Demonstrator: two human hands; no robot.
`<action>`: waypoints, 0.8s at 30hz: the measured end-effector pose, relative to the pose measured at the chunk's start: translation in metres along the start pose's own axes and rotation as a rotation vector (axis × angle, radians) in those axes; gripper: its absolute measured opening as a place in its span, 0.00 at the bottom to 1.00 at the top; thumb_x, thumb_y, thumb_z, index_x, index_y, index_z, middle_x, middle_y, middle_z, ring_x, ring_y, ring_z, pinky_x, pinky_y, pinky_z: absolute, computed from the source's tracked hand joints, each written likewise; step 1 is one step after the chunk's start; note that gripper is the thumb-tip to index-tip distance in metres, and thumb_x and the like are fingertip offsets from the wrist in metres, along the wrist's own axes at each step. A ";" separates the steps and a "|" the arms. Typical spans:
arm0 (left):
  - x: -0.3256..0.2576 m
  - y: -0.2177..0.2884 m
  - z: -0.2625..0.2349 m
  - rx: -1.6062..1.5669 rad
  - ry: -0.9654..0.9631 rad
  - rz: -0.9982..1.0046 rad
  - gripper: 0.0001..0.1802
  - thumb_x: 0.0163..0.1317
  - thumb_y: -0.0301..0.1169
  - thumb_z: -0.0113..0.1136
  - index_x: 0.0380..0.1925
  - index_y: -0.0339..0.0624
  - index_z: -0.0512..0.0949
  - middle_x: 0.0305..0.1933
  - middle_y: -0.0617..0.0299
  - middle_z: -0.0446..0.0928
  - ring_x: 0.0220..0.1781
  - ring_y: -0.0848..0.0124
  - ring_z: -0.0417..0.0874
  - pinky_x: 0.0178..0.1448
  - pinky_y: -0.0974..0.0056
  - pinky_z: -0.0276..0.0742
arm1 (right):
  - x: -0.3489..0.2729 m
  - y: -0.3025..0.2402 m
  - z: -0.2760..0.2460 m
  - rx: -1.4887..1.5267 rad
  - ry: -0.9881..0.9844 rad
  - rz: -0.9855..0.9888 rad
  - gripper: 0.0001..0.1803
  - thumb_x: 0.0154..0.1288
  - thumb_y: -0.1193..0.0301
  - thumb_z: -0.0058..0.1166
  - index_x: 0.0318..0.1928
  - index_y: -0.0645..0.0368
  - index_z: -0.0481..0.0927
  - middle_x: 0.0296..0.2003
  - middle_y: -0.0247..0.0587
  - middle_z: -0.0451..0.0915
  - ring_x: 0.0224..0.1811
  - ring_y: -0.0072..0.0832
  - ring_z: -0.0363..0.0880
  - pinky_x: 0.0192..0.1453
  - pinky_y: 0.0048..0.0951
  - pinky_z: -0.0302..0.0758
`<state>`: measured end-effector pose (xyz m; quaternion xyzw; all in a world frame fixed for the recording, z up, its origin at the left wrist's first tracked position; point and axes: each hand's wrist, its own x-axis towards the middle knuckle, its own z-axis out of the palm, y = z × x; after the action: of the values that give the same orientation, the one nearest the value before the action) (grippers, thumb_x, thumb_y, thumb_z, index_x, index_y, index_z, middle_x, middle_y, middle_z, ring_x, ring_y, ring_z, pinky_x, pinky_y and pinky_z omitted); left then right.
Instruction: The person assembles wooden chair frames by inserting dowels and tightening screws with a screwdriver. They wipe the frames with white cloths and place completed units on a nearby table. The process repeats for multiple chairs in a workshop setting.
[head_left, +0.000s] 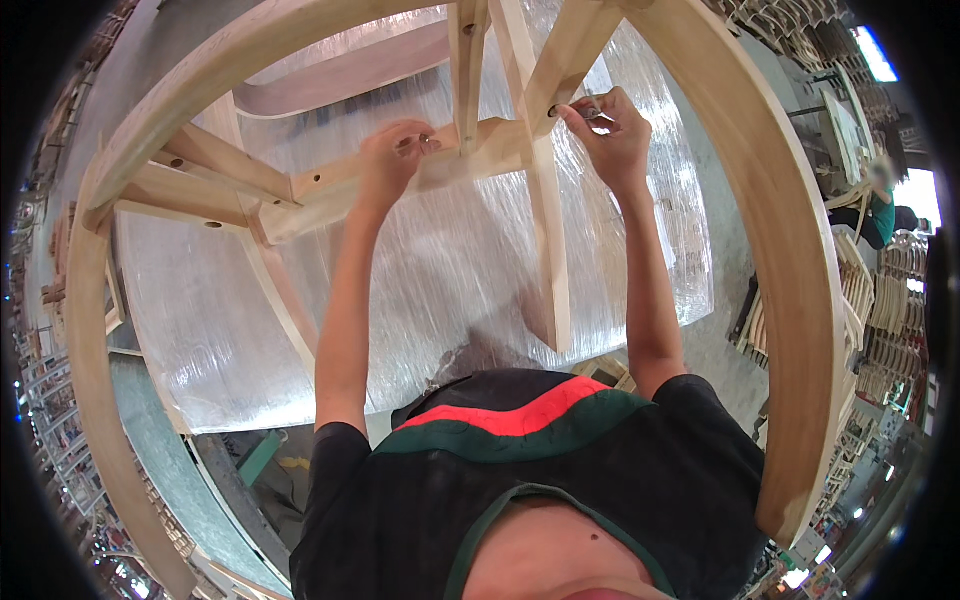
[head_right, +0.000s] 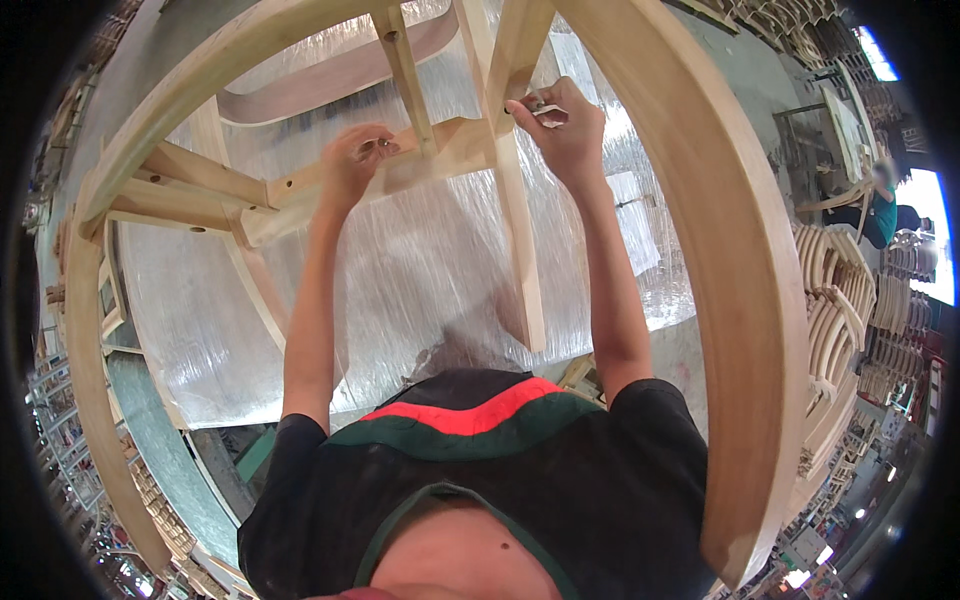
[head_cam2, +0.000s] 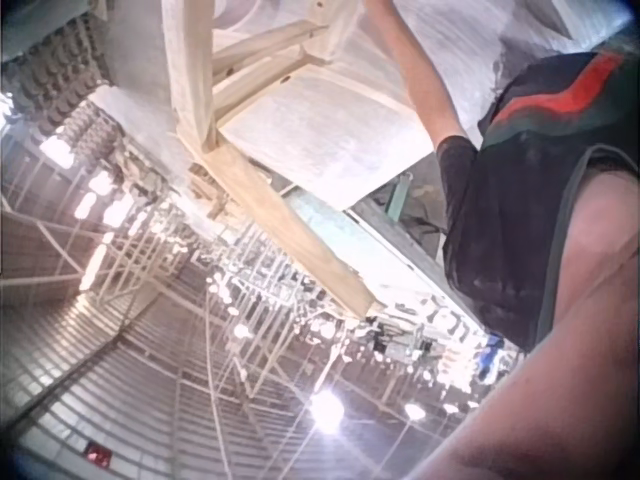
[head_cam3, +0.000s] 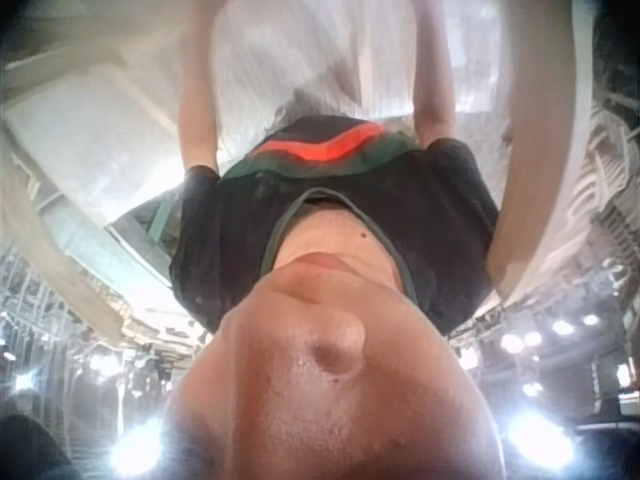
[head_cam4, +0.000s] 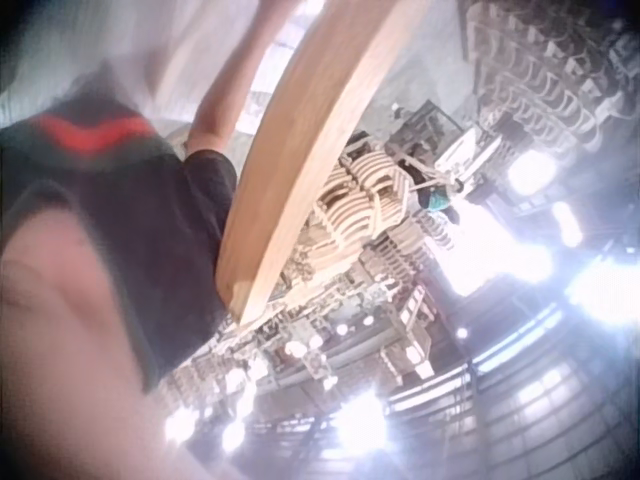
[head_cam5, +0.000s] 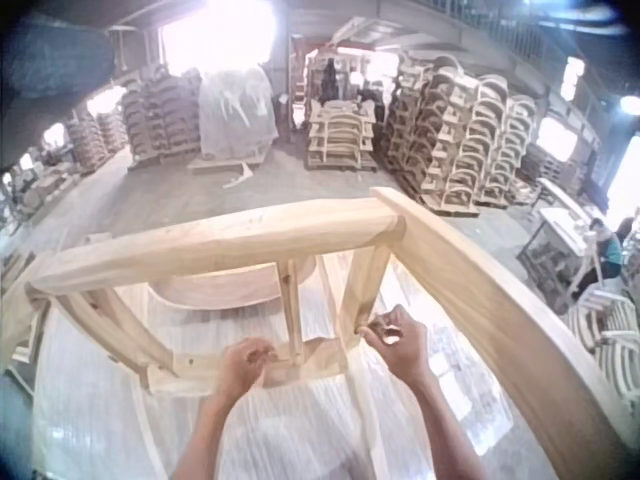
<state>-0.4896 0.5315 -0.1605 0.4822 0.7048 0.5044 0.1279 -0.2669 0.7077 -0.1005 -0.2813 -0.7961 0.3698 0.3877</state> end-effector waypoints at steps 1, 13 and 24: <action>0.003 0.002 -0.006 0.043 -0.024 0.046 0.11 0.54 0.23 0.63 0.39 0.36 0.80 0.36 0.52 0.82 0.35 0.63 0.84 0.42 0.66 0.79 | 0.001 -0.001 0.000 0.027 -0.018 0.016 0.11 0.55 0.72 0.66 0.33 0.65 0.76 0.30 0.41 0.83 0.32 0.23 0.83 0.38 0.26 0.81; 0.041 0.035 -0.030 0.417 -0.464 -0.122 0.10 0.51 0.20 0.59 0.35 0.34 0.82 0.34 0.46 0.81 0.35 0.54 0.82 0.42 0.59 0.77 | 0.002 0.008 0.007 -0.022 -0.025 -0.012 0.06 0.59 0.78 0.60 0.37 0.67 0.81 0.35 0.41 0.83 0.35 0.22 0.82 0.37 0.23 0.80; 0.049 0.029 -0.020 0.493 -0.439 0.071 0.11 0.46 0.28 0.66 0.25 0.30 0.79 0.24 0.41 0.74 0.27 0.47 0.76 0.35 0.56 0.72 | -0.004 0.015 0.000 0.043 -0.002 0.021 0.04 0.57 0.79 0.61 0.35 0.64 0.83 0.35 0.40 0.84 0.37 0.23 0.84 0.41 0.22 0.81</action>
<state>-0.5112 0.5604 -0.1122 0.6200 0.7440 0.2069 0.1386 -0.2619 0.7129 -0.1140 -0.2808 -0.7855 0.3909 0.3891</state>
